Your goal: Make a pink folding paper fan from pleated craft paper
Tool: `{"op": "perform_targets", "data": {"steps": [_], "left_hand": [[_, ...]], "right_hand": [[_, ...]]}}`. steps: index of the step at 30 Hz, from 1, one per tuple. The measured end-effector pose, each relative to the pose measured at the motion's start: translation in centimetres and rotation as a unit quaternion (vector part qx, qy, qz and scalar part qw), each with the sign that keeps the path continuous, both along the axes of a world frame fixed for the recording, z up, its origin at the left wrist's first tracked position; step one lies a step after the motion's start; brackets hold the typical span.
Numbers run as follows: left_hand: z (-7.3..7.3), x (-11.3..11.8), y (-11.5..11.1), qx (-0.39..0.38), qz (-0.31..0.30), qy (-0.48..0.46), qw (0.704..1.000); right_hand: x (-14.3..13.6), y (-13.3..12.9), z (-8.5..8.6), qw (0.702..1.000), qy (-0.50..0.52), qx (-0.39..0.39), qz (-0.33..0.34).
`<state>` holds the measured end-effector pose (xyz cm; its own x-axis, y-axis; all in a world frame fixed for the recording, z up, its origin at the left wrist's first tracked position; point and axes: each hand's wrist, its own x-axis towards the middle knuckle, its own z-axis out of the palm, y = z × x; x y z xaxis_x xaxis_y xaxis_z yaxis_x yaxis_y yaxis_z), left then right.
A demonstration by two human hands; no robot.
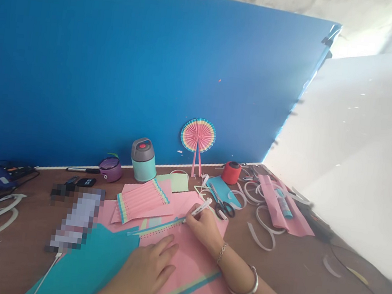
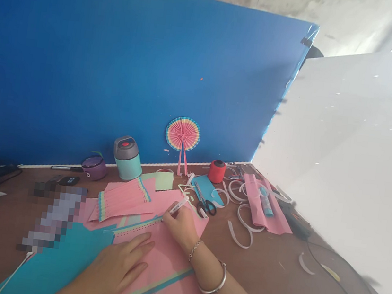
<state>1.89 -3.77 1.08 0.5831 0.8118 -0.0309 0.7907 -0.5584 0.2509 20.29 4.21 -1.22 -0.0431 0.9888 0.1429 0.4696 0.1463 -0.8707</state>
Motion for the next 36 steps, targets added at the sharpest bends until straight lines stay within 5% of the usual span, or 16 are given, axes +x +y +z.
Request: {"op": "perform_targets", "data": {"steps": [36], "left_hand": [[-0.42, -0.25, 0.03, -0.006, 0.012, -0.021, 1.0]], "right_hand": [[0.65, 0.57, -0.24, 0.999, 0.011, -0.014, -0.033]]}}
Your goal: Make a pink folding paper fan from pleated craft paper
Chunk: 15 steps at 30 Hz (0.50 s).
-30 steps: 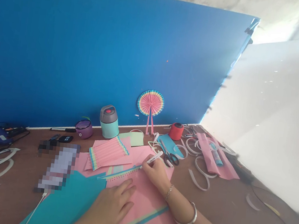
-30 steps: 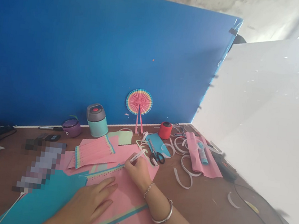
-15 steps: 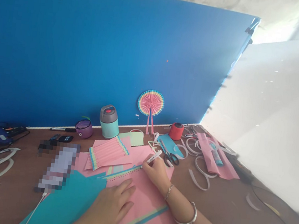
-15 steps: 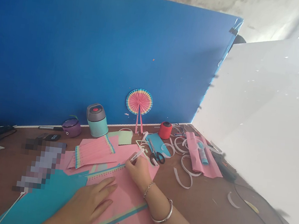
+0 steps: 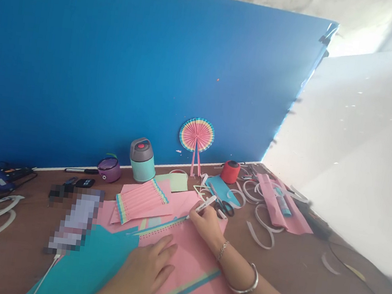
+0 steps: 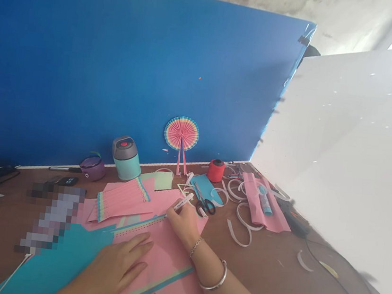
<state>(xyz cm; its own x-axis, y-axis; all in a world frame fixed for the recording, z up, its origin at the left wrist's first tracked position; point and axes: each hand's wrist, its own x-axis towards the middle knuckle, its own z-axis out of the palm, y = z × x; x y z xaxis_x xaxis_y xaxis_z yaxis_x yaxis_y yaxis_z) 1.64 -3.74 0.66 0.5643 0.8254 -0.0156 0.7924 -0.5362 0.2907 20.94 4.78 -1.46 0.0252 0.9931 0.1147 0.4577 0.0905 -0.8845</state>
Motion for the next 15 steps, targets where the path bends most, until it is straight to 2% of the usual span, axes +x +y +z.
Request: {"op": "perform_targets", "data": {"steps": [10, 15], "left_hand": [[0.02, 0.07, 0.11, -0.014, -0.003, 0.029, 0.999], [0.15, 0.08, 0.09, -0.011, -0.005, 0.039, 0.999]], "right_hand": [[0.07, 0.04, 0.17, 0.999, -0.049, 0.008, -0.009], [0.13, -0.03, 0.44, 1.0, -0.023, -0.012, -0.004]]}}
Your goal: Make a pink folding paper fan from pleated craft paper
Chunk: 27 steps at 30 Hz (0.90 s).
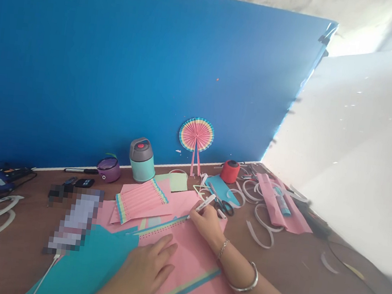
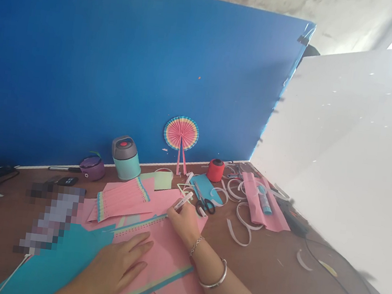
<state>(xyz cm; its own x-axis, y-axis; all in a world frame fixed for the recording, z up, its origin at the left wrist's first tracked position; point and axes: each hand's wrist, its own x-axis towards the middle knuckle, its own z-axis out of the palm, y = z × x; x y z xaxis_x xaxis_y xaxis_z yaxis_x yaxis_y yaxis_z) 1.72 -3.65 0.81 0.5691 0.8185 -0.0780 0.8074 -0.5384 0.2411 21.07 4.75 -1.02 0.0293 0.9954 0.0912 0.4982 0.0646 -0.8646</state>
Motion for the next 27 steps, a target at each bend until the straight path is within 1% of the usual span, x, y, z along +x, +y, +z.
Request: {"op": "perform_targets", "data": {"steps": [5, 10, 18, 23, 27], "left_hand": [[0.01, 0.05, 0.04, -0.003, 0.002, -0.004, 1.0], [-0.15, -0.11, -0.01, 0.002, 0.003, -0.02, 1.0], [0.4, 0.14, -0.08, 0.002, 0.006, -0.006, 1.0], [0.13, -0.03, -0.1, 0.007, 0.004, -0.014, 1.0], [-0.22, -0.11, -0.08, 0.013, 0.006, -0.023, 1.0]], "right_hand": [[0.01, 0.04, -0.01, 1.0, -0.022, 0.01, -0.001], [0.31, 0.4, -0.42, 1.0, 0.017, 0.001, -0.012], [0.49, 0.6, -0.69, 1.0, 0.0, 0.003, -0.024], [0.38, 0.46, -0.46, 0.999, -0.029, 0.0, -0.027], [0.47, 0.54, -0.56, 1.0, -0.008, -0.006, -0.019]]}}
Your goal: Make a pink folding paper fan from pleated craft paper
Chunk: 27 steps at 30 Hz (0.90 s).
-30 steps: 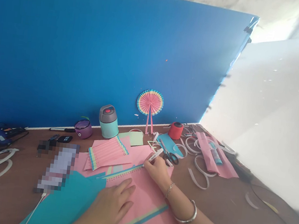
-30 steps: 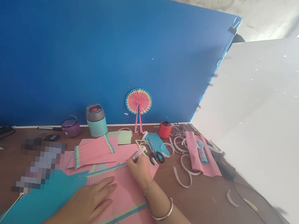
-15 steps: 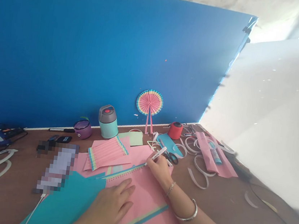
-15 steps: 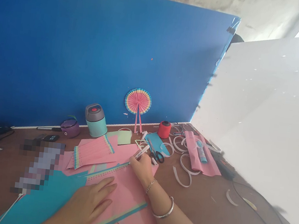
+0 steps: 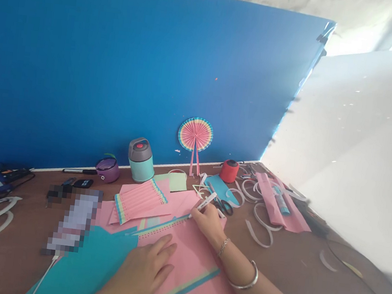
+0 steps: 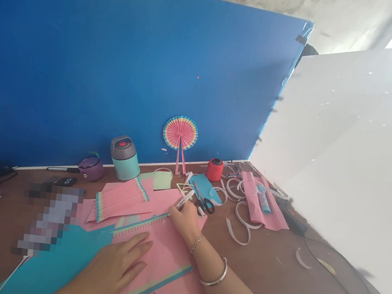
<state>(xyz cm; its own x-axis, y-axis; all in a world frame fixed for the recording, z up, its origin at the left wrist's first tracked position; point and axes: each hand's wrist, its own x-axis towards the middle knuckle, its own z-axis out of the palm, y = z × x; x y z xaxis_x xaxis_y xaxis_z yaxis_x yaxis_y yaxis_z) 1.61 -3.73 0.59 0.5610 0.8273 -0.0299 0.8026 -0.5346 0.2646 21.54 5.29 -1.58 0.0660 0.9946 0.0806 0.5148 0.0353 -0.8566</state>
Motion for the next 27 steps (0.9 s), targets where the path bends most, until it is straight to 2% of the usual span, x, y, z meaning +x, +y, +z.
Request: {"op": "perform_targets", "data": {"steps": [5, 11, 27], "left_hand": [[0.02, 0.08, 0.06, 0.001, 0.0, -0.007, 1.0], [0.47, 0.19, 0.09, -0.016, 0.001, 0.028, 0.999], [-0.17, -0.07, 0.16, -0.001, 0.001, -0.008, 1.0]], "right_hand": [[0.04, -0.06, 0.06, 1.0, -0.014, 0.001, -0.004], [0.22, -0.05, 0.52, 1.0, 0.026, 0.005, -0.01], [0.28, -0.03, 0.72, 0.999, -0.018, -0.01, -0.024]]}}
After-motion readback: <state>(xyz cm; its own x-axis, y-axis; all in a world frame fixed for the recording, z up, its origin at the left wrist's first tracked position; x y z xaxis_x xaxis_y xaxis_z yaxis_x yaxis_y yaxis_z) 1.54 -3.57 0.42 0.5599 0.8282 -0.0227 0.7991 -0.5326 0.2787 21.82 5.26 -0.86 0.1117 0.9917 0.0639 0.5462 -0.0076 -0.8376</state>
